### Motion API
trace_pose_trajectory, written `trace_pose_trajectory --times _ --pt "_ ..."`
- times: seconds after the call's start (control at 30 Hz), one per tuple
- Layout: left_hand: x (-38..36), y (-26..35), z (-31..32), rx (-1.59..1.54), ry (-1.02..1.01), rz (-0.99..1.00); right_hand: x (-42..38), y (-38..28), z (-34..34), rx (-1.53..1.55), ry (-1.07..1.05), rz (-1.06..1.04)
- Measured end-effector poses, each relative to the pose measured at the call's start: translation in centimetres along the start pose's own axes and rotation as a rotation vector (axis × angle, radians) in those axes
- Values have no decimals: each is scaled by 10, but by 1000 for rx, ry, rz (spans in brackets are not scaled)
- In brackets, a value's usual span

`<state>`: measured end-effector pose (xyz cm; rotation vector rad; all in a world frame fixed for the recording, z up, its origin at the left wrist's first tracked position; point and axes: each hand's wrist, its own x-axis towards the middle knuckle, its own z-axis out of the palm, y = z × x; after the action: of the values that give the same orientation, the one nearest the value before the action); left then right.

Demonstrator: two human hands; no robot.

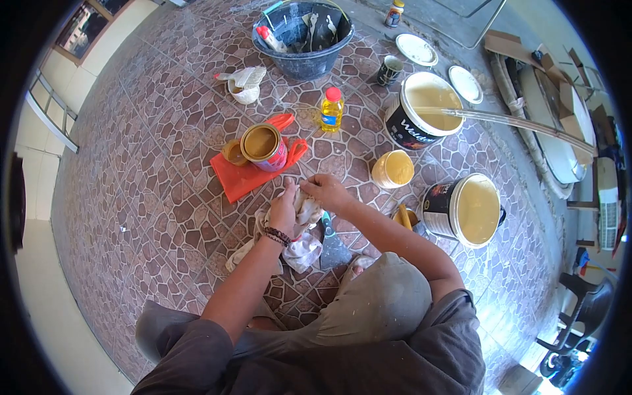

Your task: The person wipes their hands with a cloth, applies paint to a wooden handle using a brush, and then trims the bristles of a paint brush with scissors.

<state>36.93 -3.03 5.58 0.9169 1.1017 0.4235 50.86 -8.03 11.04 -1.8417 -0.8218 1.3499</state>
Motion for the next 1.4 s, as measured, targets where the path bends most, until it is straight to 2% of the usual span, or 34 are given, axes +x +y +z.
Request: trace_pose_trajectory --times 0.07,0.17,0.2,0.27,0.3,0.33,0.37,0.4,0.43,0.47,0.53,0.57,0.6,0.63,0.67,0.73,0.77,0.87,0.9,0.93,1.0,1.07,1.13,1.23,1.27,1.37,1.4 --pt "8 -9 -5 -77 6 -18 -1 1 3 22 -37 28" --pt "14 -18 -13 123 -47 118 4 8 6 101 -18 68" --pt "12 -16 -13 124 -42 114 7 13 7 99 25 24" --pt "9 -9 -10 302 -101 64 15 21 7 96 63 -22" --pt "2 0 -7 205 -208 -40 18 26 6 70 139 -35" --pt "-11 14 0 206 -207 -47 19 30 6 45 215 -43" --pt "-24 29 7 112 -282 -133 12 19 1 247 183 19" --pt "-29 36 10 15 -356 -218 18 26 -1 249 180 24" --pt "-24 39 6 5 -529 -335 26 35 -3 235 264 -11" --pt "-22 38 6 3 -525 -344 30 47 -4 219 346 -45" --pt "-25 52 8 10 -485 -323 17 35 -3 205 289 -22" --pt "-17 47 4 -77 -596 -301 7 31 2 56 88 -138" --pt "-20 51 2 -79 -588 -305 -5 25 6 -91 -113 -256" --pt "-27 59 2 -124 -562 -302 -24 -1 18 373 -269 113" --pt "-33 64 1 -169 -535 -301 -26 1 21 375 -276 119" --pt "-37 61 6 -164 -517 -257 -29 5 23 204 -192 -18" --pt "-36 63 8 -91 -490 -206 -27 6 21 205 -198 -18" --pt "-31 56 0 27 -455 -188 -23 10 15 -505 -65 -485" --pt "-30 51 0 -10 -460 -172 -28 -2 14 -487 -117 -384" --pt "-31 42 0 -48 -464 -166 -28 0 13 -485 -124 -370" --pt "-29 36 -3 -43 -477 -215 -25 8 11 -585 -149 -551" --pt "-36 43 -10 34 -531 -309 -24 12 10 -656 -218 -557" --pt "-30 36 -21 11 -584 -362 -22 14 9 -699 -259 -692" --pt "-30 30 -29 -145 -691 -363 -23 7 7 -868 -336 -632" --pt "-32 29 -33 -145 -684 -370 -24 3 4 -860 -343 -632" --pt "-35 43 -46 -227 -557 -384 -15 -2 -15 -714 -374 -374" --pt "-35 45 -46 -226 -556 -380 -16 -6 -16 -716 -373 -379"
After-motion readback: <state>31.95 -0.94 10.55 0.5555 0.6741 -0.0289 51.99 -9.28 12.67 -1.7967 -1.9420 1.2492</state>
